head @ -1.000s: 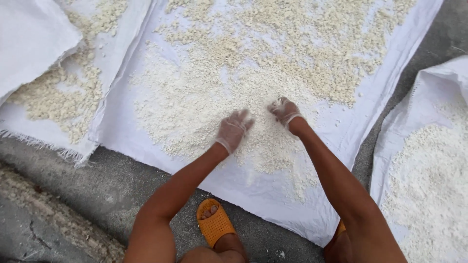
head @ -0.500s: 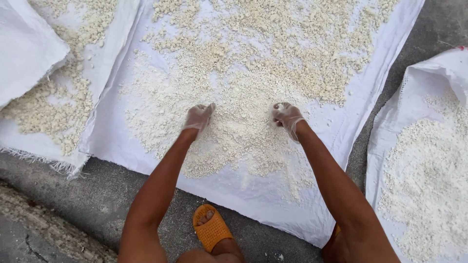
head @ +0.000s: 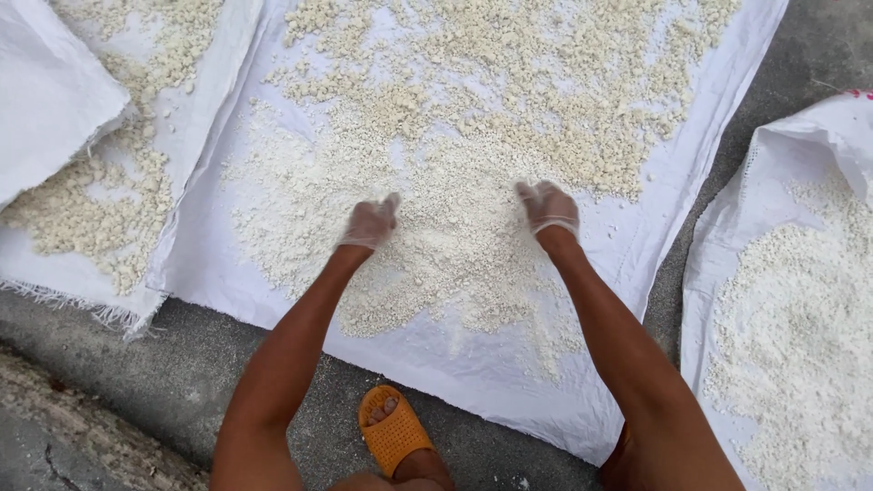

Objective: The person spreads white granular material across multiple white sacks laid on a concrete floor. They use gloved hands to flatten and distribute the granules evenly, moving between adjacent sacks to continue the spreading process.

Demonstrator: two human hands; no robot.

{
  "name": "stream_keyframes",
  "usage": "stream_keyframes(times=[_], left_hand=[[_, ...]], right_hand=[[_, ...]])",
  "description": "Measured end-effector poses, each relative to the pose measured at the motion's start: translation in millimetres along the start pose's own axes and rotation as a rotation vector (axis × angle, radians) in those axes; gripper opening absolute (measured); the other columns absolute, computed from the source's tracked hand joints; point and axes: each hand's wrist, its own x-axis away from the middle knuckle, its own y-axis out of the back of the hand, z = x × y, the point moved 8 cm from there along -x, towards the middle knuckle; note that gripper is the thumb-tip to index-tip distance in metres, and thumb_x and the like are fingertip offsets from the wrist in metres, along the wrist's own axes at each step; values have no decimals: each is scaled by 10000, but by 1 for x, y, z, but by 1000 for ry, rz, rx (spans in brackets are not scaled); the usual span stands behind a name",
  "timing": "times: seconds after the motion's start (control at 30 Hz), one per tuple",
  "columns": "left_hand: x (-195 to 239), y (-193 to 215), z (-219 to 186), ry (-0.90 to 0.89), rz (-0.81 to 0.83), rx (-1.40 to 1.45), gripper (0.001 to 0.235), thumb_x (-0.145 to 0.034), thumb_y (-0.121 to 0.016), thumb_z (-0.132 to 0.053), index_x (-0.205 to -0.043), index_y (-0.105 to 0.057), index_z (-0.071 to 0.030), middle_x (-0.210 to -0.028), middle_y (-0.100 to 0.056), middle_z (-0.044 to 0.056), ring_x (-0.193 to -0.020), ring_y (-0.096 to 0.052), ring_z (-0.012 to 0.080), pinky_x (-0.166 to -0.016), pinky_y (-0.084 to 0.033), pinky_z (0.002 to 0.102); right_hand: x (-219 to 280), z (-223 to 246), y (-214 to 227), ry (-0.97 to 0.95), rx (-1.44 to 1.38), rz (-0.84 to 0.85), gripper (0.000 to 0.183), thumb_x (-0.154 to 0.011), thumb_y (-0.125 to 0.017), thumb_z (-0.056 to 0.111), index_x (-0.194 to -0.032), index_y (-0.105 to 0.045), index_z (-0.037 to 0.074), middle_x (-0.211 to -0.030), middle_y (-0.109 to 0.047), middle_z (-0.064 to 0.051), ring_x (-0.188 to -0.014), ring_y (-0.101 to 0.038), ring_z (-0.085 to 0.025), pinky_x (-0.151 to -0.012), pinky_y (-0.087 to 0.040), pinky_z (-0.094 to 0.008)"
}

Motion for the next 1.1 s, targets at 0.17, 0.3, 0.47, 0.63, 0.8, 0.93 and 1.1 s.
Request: stream_keyframes(times=[0.17, 0.3, 0.47, 0.63, 0.8, 0.93, 1.1], left_hand=[[-8, -96, -46, -368, 164, -505, 379, -1017, -471, -374, -946, -742, -118, -877, -748, 87, -881, -737, 325, -795, -563, 397], [55, -129, -69, -698, 207, -1146, 249, -978, -603, -328, -1171, -739, -247, -1241, -676, 46, -1045, -692, 278, -811, -603, 426], [9, -133, 15, -623, 278, -808, 260, -1003, -513, -89, -1154, -706, -3, -1085, -681, 212, -1053, -699, 410, -866, -597, 499], [-18, -50, 22, -353, 64, -708, 233, -995, -502, -188, -1094, -712, -170, -1048, -739, 57, -1038, -736, 257, -871, -615, 390], [-8, 51, 31, -200, -107, -360, 183, -949, -615, -229, -1056, -709, -114, -1047, -739, 100, -1063, -715, 296, -904, -592, 433], [-10, 120, 55, -83, -183, 285, 316, -930, -670, -203, -1172, -643, -2, -1101, -688, 149, -1062, -663, 316, -957, -557, 427], [-23, 145, 77, -10, -362, 318, 404, -947, -487, -58, -1316, -646, -18, -691, -622, 59, -492, -614, 235, -366, -619, 375]], right_hand=[[49, 43, -32, 268, 359, 224, 560, -1000, -632, 478, -1516, -511, 295, -1584, -380, -153, -1336, -512, -411, -1063, -516, -570], [59, -9, -103, 330, 611, 317, 523, -994, -637, 365, -1499, -510, 409, -1611, -352, -69, -1352, -512, -389, -1048, -519, -553], [111, 21, -59, 419, 518, 328, 352, -1028, -508, 91, -1363, -603, 40, -1267, -659, -288, -1155, -682, -440, -978, -586, -524], [61, 17, -57, 307, 402, 227, 497, -1040, -466, 472, -1313, -657, 104, -1134, -736, -262, -1119, -704, -419, -981, -568, -523], [12, 18, -69, 182, 307, 211, 661, -965, -437, 770, -1266, -735, 263, -1215, -743, -160, -1180, -678, -369, -997, -551, -480], [46, 49, -70, 349, 495, 247, 656, -957, -584, 590, -1544, -449, 331, -1481, -547, -163, -1289, -598, -384, -1051, -524, -518], [130, 62, -100, 768, 812, 202, 690, -943, -657, 519, -1553, -459, 268, -1584, -419, -140, -1429, -435, -362, -1046, -526, -507]])
